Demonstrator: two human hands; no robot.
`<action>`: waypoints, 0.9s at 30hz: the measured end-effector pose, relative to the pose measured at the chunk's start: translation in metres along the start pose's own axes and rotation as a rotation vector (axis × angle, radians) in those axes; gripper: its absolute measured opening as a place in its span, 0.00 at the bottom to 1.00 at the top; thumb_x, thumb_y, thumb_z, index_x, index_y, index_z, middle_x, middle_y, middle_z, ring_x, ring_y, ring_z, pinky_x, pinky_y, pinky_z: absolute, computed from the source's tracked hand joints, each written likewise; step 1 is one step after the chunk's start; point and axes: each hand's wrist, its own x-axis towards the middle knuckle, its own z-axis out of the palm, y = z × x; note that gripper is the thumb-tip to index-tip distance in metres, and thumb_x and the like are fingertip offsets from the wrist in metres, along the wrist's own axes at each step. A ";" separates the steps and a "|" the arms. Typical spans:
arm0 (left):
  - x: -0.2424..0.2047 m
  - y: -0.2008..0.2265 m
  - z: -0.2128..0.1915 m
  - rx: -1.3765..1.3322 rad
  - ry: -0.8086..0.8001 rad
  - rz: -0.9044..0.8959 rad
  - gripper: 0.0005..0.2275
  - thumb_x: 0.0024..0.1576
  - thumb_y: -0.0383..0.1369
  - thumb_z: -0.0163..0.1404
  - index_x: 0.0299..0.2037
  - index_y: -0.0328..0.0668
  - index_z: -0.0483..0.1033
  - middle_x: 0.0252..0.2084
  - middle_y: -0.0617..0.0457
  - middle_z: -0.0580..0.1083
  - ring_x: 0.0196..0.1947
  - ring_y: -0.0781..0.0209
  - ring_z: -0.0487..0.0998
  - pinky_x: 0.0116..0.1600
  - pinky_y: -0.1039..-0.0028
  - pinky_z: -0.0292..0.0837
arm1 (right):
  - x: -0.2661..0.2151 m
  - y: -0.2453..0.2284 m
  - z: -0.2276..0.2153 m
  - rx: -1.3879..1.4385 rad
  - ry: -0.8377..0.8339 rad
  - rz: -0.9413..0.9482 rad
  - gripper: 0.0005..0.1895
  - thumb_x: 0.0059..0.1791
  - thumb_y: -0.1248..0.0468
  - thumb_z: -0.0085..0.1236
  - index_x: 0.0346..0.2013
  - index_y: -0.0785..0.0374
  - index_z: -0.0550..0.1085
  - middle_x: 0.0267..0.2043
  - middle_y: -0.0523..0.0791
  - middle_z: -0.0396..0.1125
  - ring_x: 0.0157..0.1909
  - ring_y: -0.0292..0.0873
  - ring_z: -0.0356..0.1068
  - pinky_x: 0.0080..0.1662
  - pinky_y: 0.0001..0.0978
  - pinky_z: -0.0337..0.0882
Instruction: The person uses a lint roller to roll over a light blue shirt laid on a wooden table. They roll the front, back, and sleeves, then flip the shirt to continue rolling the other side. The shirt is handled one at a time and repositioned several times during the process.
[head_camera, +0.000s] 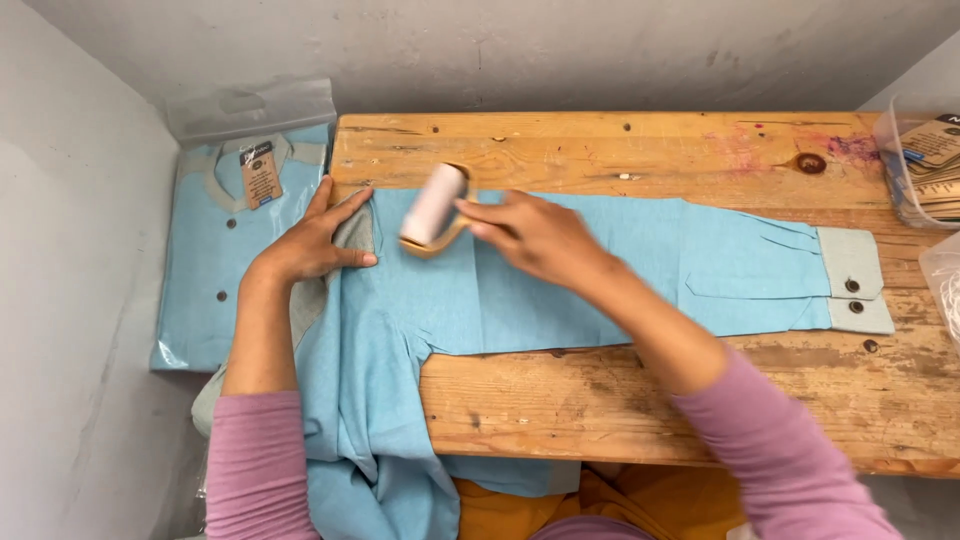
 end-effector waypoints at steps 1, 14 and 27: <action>0.000 0.000 0.000 -0.002 -0.002 0.001 0.43 0.45 0.35 0.68 0.73 0.72 0.60 0.81 0.42 0.38 0.77 0.34 0.46 0.74 0.47 0.51 | -0.019 0.011 -0.015 -0.002 -0.001 0.002 0.22 0.58 0.49 0.42 0.68 0.32 0.68 0.41 0.52 0.67 0.46 0.65 0.72 0.47 0.56 0.71; 0.009 -0.001 -0.005 0.003 -0.177 -0.074 0.45 0.50 0.40 0.61 0.75 0.82 0.44 0.81 0.66 0.23 0.81 0.64 0.27 0.79 0.60 0.39 | -0.136 0.080 -0.081 -0.467 0.050 0.114 0.20 0.48 0.38 0.47 0.51 0.19 0.78 0.22 0.32 0.65 0.20 0.35 0.59 0.25 0.33 0.53; -0.003 0.001 -0.012 -0.069 -0.181 -0.074 0.45 0.50 0.36 0.60 0.75 0.77 0.45 0.81 0.67 0.25 0.81 0.66 0.28 0.79 0.63 0.35 | -0.112 0.121 -0.068 0.093 -0.133 -0.004 0.16 0.50 0.50 0.56 0.47 0.37 0.87 0.22 0.36 0.51 0.24 0.35 0.52 0.29 0.27 0.55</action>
